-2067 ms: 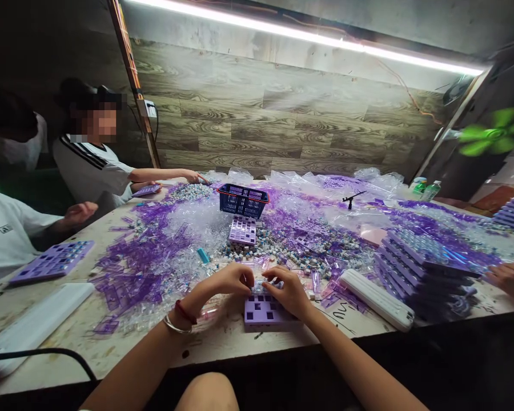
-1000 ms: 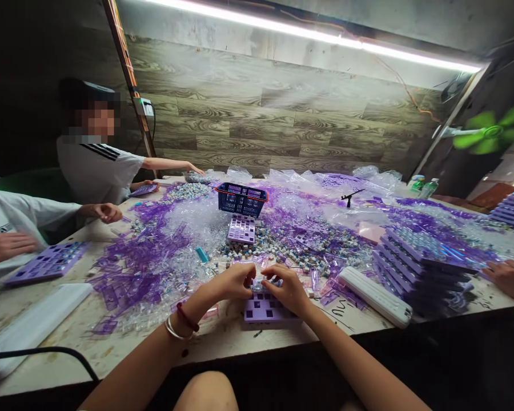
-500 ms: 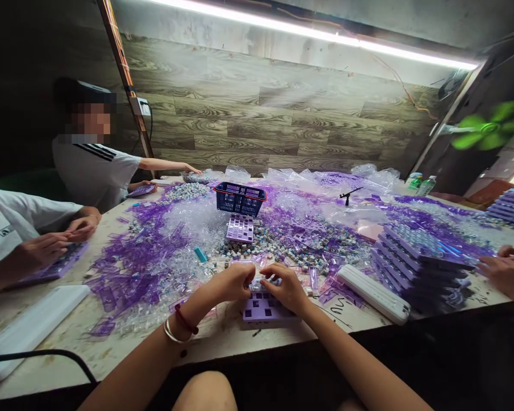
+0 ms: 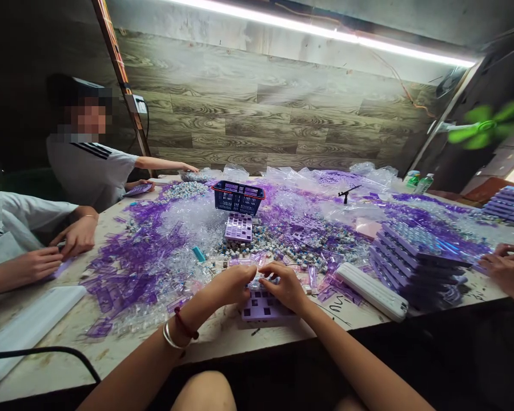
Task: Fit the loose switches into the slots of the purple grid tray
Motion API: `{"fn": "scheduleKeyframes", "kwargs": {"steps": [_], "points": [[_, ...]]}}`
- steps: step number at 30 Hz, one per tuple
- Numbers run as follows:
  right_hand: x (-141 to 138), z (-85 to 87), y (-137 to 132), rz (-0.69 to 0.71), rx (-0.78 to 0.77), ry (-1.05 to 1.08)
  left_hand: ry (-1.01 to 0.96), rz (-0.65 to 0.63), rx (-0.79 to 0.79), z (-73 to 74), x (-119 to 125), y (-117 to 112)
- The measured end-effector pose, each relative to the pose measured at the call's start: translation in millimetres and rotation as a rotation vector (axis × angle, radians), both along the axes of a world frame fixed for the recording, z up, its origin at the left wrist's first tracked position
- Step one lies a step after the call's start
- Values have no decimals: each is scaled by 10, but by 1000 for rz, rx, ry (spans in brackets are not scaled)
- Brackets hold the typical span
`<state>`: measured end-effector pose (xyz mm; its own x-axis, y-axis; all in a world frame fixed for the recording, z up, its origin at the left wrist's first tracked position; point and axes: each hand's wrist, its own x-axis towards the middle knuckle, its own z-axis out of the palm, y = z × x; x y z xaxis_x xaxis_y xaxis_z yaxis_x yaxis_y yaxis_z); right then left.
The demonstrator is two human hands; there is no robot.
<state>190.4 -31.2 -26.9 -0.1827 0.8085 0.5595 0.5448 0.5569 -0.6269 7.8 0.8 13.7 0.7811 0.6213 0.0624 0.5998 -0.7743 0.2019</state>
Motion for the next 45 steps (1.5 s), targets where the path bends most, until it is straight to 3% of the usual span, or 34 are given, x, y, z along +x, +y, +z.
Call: {"fn": "scheduleKeyframes", "kwargs": {"steps": [18,28,38,45], "points": [[5,24,-8,-26,-15,-25,-242,-27,-212,-59,-116,188],[5,6,5,-22,-13,-9,-233,17,-252,25,-134,164],[8,11,3,-21,-8,-1,-300,147,-426,37,-123,165],[9,16,1,-23,-15,-2,-281,155,-375,25,-108,149]]}}
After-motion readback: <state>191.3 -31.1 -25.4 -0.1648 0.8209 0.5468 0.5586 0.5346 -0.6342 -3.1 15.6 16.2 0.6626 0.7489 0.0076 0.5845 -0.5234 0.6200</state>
